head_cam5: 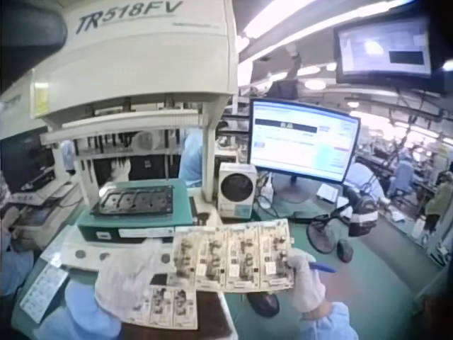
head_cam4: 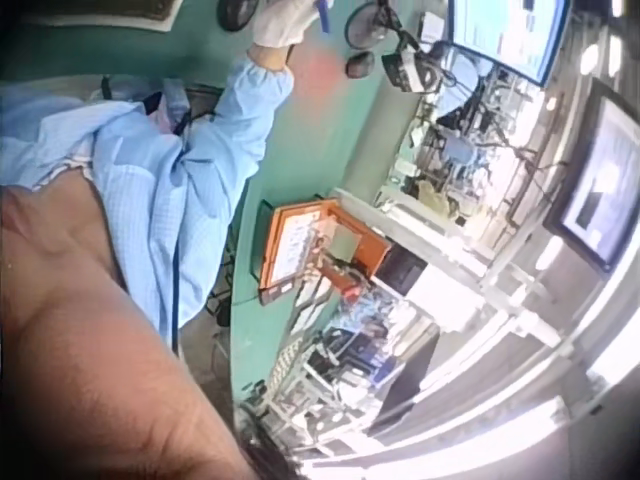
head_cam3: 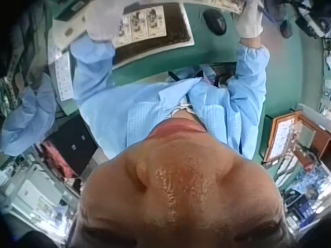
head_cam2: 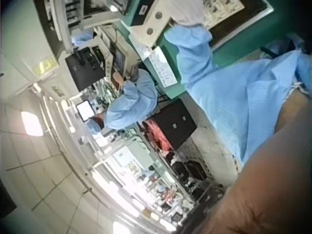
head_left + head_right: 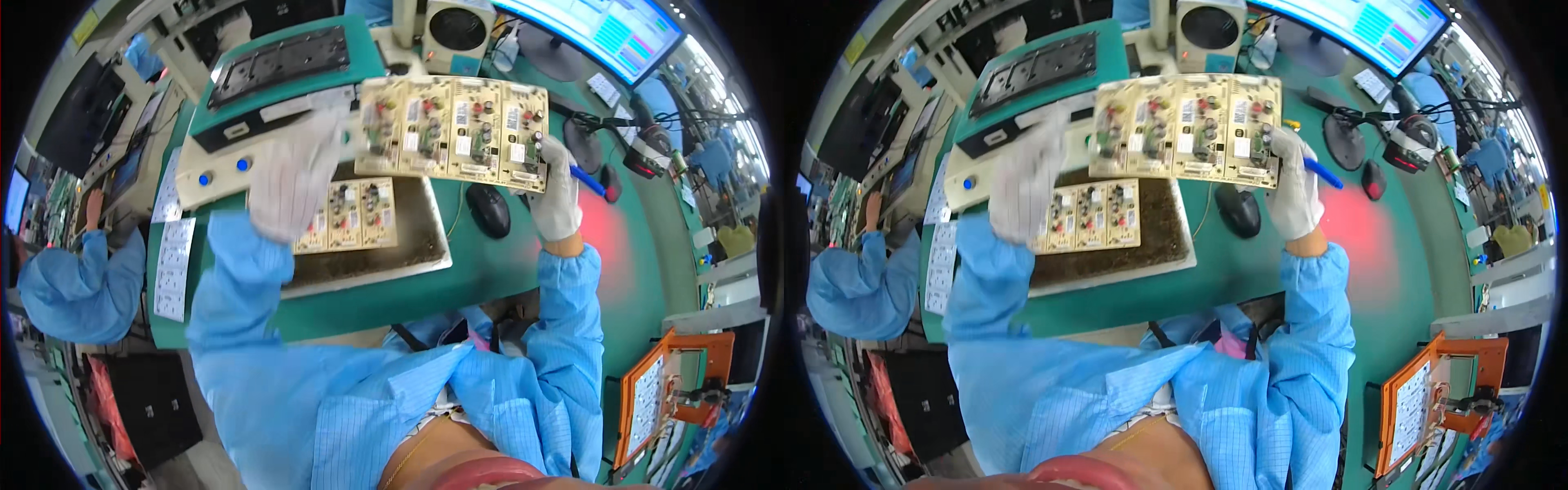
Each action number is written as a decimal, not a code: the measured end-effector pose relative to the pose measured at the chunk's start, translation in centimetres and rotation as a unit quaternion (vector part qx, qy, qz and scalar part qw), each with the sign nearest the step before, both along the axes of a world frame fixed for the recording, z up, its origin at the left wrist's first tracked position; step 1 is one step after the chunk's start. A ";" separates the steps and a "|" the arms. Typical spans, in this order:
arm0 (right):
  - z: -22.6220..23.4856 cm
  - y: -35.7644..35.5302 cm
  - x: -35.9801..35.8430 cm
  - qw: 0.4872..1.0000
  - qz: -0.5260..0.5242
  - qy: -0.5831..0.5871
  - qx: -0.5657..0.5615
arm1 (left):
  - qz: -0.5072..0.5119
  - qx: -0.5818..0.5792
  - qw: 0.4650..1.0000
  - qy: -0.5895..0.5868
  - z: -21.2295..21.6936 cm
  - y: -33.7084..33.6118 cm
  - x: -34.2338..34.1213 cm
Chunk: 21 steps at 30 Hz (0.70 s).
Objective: Testing printed circuit boards using a specialized testing jig and marking them with a pen for quality control.
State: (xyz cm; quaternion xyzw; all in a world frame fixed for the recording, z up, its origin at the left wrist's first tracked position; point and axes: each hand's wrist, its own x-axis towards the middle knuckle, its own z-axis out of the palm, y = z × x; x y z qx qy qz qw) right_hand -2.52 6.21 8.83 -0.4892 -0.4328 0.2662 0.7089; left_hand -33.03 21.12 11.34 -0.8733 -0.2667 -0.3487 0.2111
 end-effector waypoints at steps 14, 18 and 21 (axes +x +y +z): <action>4.2 -2.1 -1.8 0.967 0.110 -0.087 -0.212 | -0.314 -0.687 0.642 -0.132 4.1 7.9 1.2; 3.6 -3.8 -1.0 0.979 0.089 -0.100 -0.154 | -0.116 -0.621 0.630 -0.453 -2.0 23.1 -8.9; 2.5 -5.1 0.3 0.986 0.048 -0.086 -0.137 | -0.039 -0.550 0.544 -0.633 -1.7 25.2 -4.0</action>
